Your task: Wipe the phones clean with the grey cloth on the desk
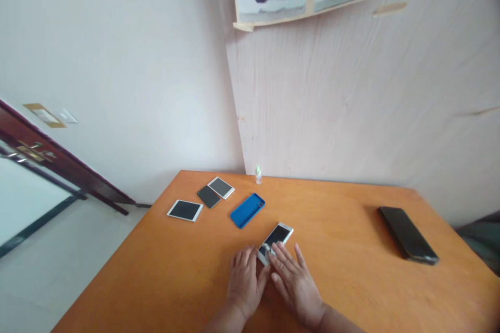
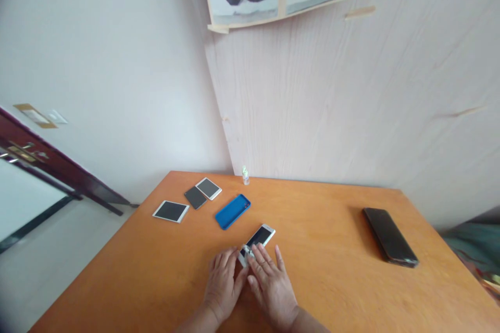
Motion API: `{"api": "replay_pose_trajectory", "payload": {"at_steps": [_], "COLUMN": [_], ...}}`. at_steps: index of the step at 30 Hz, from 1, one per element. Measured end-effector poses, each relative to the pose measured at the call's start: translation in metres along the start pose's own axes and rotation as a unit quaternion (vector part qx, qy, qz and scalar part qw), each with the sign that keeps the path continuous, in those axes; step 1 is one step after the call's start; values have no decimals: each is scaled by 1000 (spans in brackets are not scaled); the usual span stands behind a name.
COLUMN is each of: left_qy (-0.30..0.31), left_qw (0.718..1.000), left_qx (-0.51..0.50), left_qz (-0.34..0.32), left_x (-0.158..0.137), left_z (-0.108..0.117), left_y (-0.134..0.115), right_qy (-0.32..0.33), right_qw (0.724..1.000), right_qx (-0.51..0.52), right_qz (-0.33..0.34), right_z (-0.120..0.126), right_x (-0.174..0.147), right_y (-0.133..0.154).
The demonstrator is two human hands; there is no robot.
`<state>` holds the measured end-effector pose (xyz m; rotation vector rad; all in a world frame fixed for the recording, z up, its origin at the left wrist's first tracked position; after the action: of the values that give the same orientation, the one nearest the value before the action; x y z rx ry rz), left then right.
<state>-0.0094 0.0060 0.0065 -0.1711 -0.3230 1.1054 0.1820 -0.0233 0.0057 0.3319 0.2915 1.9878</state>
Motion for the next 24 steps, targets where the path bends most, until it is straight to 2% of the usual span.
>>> {"api": "replay_pose_trajectory", "payload": {"at_steps": [4,6,8,12,15,17,21,24], "left_qy": [-2,-2,-7,-13,-11,-10,-23,-26], "left_qw": [1000,999,999,998,998,998,996,996], "left_qx": [-18,-31,-48,-60,-54,-64,-76,-83], "left_qz": [2,9,14,18,21,22,27,37], "left_x": [3,4,3,0,0,1,4,3], "left_z": [1,1,-1,-7,-9,-8,-3,-1], "left_y": [2,4,6,9,8,7,3,2], "right_qy": [-61,-82,-87,-66,-49,-54,-94,-106], "right_qw": [995,994,995,994,991,992,994,993], "right_qx": [-14,-19,-26,-41,-43,-41,-36,-34], "right_qz": [-73,-71,-36,72,121,111,34,32], "right_z": [24,29,25,8,4,7,18,17], "right_x": [34,46,49,34,27,31,47,52], "right_y": [-20,-22,-10,27,36,28,3,2]}}
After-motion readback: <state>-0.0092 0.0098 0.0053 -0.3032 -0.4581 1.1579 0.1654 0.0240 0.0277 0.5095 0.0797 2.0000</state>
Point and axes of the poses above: each hand's wrist, its own x-axis towards the middle knuckle, its own z-axis out of the back of the hand, y = z × x, the point moved 1 cm from there along x, towards the middle knuckle, and after that the axes turned 7 degrees about y, right-handed, at the moved point
